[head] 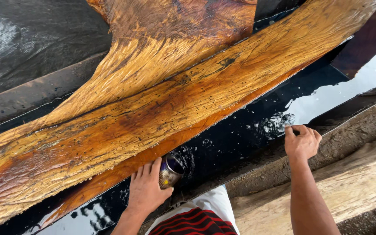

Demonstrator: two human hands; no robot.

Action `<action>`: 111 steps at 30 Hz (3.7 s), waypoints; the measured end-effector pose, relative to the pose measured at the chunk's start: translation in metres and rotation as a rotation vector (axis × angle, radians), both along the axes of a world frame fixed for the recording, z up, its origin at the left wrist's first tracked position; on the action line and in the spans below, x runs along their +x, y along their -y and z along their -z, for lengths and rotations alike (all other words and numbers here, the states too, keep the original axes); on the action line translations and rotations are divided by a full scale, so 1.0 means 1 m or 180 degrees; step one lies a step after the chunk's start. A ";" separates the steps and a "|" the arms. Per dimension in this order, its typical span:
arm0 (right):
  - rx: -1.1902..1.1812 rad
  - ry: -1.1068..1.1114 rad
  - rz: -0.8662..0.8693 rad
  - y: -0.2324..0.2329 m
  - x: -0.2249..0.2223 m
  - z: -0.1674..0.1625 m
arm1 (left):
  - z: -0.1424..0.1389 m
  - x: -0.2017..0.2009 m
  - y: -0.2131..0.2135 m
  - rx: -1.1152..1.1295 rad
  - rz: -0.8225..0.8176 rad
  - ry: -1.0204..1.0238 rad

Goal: The person pours dark liquid from a tin can over large wooden planks and slabs resting in a long trough filled with dark liquid, moving along the trough to pour over different sections of the wood.

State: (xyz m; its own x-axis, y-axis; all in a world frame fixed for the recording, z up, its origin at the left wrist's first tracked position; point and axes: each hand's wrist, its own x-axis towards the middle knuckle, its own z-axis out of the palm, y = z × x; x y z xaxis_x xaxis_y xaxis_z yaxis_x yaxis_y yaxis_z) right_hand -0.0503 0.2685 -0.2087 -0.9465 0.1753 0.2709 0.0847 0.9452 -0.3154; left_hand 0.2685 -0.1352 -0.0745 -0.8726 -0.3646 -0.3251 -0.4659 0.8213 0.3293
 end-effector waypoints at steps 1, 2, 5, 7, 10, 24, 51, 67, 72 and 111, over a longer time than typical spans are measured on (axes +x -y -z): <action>0.0024 0.0099 0.0069 0.001 -0.001 -0.001 | 0.008 -0.002 0.001 -0.0015 0.0109 0.0122; 0.0048 0.0192 0.0143 0.002 -0.004 -0.003 | 0.015 -0.007 0.001 -0.0032 0.0223 0.0240; 0.0178 0.0285 0.0226 0.005 -0.008 -0.009 | 0.031 -0.019 -0.002 -0.0098 0.0416 0.0407; 0.0187 0.0139 0.0156 0.007 -0.008 -0.014 | 0.039 -0.032 -0.007 -0.0118 0.0523 0.0458; 0.0054 -0.0209 0.0001 0.010 -0.003 -0.021 | 0.047 -0.057 -0.019 -0.0074 0.0720 0.0467; -0.0338 -0.0738 -0.0251 0.029 -0.009 -0.066 | 0.019 -0.154 -0.084 0.0914 0.0225 -0.1338; -0.0352 -0.0279 -0.0630 -0.072 -0.112 -0.061 | -0.105 -0.357 -0.125 -0.0335 0.0342 -0.0854; -0.0548 -0.0403 -0.0686 -0.085 -0.125 -0.090 | -0.108 -0.483 -0.197 -0.0415 0.0977 -0.0631; -0.0519 -0.0239 -0.0590 -0.089 -0.134 -0.092 | -0.108 -0.557 -0.232 -0.0350 0.1326 -0.0557; -0.0073 -0.0185 -0.0395 -0.067 -0.099 -0.079 | -0.057 -0.305 -0.205 0.0696 0.0371 -0.0712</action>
State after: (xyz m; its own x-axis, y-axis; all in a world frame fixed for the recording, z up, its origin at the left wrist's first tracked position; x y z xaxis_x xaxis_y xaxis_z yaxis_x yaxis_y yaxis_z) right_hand -0.1488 0.3356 -0.1297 -0.9441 0.0645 0.3234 -0.0515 0.9398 -0.3378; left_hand -0.0361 0.0698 -0.0175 -0.9629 -0.2009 -0.1804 -0.2692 0.7633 0.5872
